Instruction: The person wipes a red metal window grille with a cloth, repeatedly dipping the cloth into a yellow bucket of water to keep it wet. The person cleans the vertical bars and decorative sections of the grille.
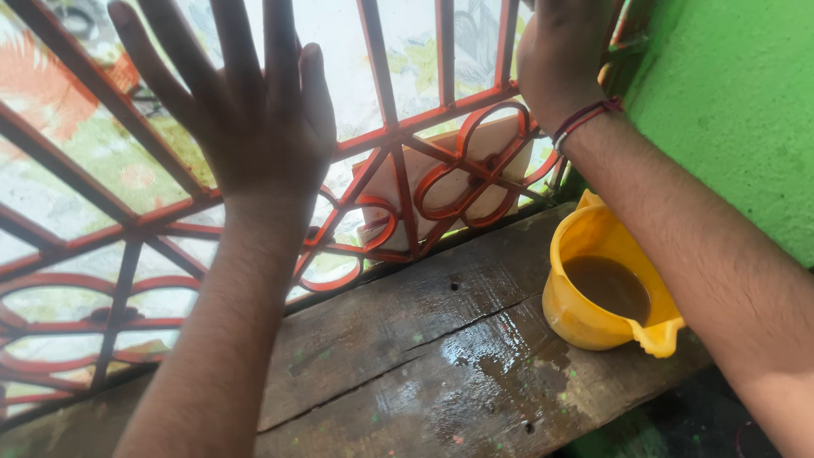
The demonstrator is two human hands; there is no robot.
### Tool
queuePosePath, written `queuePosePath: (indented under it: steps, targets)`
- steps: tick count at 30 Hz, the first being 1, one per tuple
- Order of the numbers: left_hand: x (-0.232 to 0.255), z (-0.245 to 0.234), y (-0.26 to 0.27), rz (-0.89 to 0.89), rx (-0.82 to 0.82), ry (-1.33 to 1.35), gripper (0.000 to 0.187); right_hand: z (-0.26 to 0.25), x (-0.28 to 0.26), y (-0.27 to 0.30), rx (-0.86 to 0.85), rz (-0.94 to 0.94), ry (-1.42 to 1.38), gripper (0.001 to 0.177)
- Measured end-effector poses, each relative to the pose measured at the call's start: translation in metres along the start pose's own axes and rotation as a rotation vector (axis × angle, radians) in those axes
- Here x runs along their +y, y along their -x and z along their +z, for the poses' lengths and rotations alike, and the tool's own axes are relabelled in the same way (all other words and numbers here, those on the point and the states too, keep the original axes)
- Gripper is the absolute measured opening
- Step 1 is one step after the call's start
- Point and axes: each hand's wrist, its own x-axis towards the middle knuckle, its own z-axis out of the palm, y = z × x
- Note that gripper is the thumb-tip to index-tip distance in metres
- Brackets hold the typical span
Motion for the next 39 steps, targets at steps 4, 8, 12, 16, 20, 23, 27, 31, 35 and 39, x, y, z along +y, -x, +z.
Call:
queuePosePath:
  steps: [4,8,12,16,20,23,27,31,35,39]
  targets:
    - [-0.005,-0.008,0.0,-0.036,-0.175,0.087,0.071,-0.011,-0.016,-0.003,-0.029,0.024,-0.038,0.048]
    - [-0.013,-0.017,0.001,-0.095,-0.089,0.192,0.08,-0.033,-0.026,-0.018,-0.04,0.062,-0.06,0.059]
    - [-0.041,-0.02,-0.019,-0.099,-0.016,0.12,0.087,-0.045,-0.044,-0.031,-0.05,0.138,-0.132,0.076]
    - [-0.039,-0.02,-0.043,-0.239,-0.117,0.082,0.074,-0.05,-0.045,-0.036,-0.057,0.188,-0.155,0.08]
    - [-0.014,-0.036,-0.042,-0.437,-0.052,0.099,0.062,-0.059,-0.048,-0.045,-0.035,0.202,-0.102,0.079]
    - [-0.013,-0.045,-0.044,-0.416,-0.009,0.099,0.055,-0.072,-0.058,-0.049,-0.021,0.215,-0.09,0.067]
    - [-0.016,-0.046,-0.048,-0.341,0.102,0.067,0.047,-0.085,-0.062,-0.058,0.015,0.216,0.081,0.06]
    - [-0.015,-0.049,-0.044,-0.314,0.137,0.094,0.049,-0.088,-0.06,-0.07,0.137,0.149,0.178,0.059]
    - [-0.017,-0.046,-0.042,-0.298,0.151,0.105,0.048,-0.081,-0.052,-0.063,0.08,0.176,-0.274,0.061]
    - [-0.016,-0.042,-0.042,-0.323,0.128,0.096,0.047,-0.067,-0.042,-0.055,0.105,0.202,-0.328,0.056]
